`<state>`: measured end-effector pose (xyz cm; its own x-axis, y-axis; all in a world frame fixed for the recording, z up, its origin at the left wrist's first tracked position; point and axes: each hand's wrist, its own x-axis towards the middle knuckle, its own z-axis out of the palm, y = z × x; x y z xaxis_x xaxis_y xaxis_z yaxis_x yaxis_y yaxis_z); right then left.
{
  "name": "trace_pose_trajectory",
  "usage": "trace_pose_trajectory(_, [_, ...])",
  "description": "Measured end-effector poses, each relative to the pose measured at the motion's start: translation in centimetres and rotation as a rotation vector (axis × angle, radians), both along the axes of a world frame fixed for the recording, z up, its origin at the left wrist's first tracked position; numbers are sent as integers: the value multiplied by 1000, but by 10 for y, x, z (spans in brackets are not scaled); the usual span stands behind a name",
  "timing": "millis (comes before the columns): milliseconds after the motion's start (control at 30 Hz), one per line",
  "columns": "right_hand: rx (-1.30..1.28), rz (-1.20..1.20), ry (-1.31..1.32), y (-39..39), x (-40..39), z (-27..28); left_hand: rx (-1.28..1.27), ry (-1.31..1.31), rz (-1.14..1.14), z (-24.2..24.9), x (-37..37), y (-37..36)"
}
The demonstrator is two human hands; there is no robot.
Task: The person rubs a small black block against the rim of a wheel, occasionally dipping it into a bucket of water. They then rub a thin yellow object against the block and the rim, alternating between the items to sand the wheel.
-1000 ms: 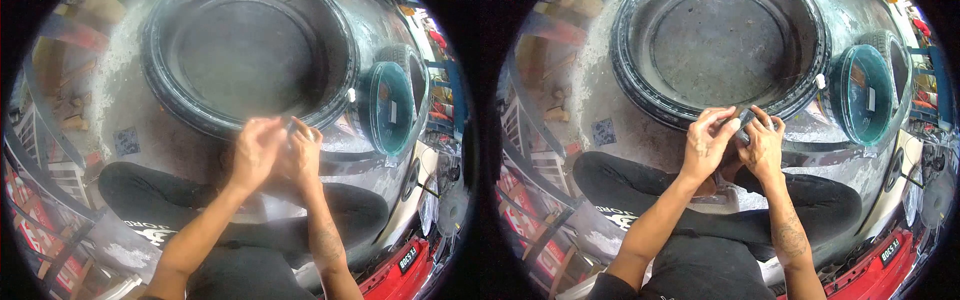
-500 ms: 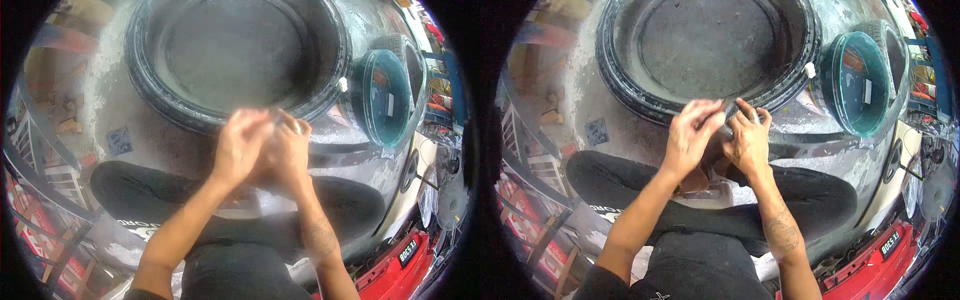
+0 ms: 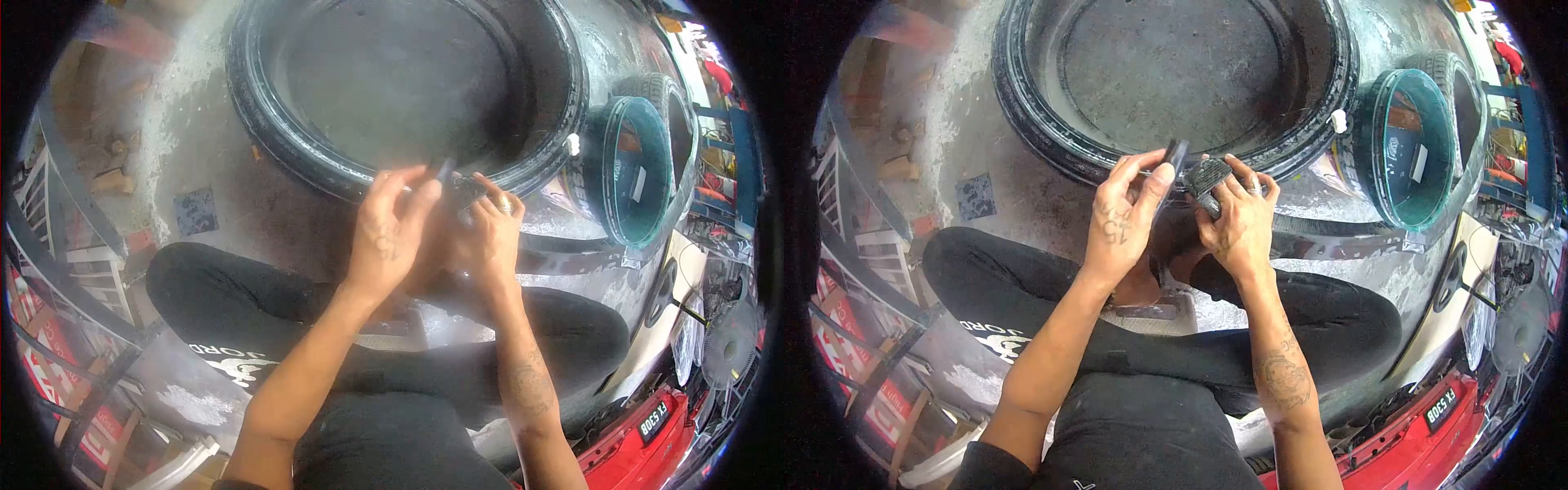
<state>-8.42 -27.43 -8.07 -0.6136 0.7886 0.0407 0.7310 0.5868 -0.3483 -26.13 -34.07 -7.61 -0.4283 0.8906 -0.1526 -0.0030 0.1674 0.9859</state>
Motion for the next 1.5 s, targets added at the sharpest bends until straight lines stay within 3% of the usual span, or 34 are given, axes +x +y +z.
trace_pose_trajectory(67, [29,-7,-6,-1,-1,-4,-47,36,-64,1,1,6])
trace_pose_trajectory(167, [-10,-5,-17,-2,3,-5,97,85,-69,-12,16,12])
trace_pose_trajectory(333, [-66,-11,-33,0,4,-6,-78,33,-136,15,11,1])
trace_pose_trajectory(400, [-20,-21,5,-3,3,-4,24,100,-121,4,13,24])
trace_pose_trajectory(567, [-49,-5,9,1,4,-6,16,87,-111,8,12,-15])
trace_pose_trajectory(667, [-41,-1,15,-3,5,-5,90,185,-139,0,12,23])
trace_pose_trajectory(800, [-37,4,40,-1,4,-5,16,113,-113,14,11,-16])
trace_pose_trajectory(967, [-32,5,3,-3,5,-5,81,134,-84,0,17,16])
trace_pose_trajectory(1100, [10,-11,81,-2,1,-8,30,66,-105,23,11,-21])
trace_pose_trajectory(1200, [-15,6,-27,-3,8,-11,113,202,-98,-4,14,17])
trace_pose_trajectory(1333, [-10,30,29,-2,6,-7,87,62,-76,15,14,-24])
trace_pose_trajectory(1500, [-15,6,-38,-4,8,-8,87,108,-49,-3,19,16])
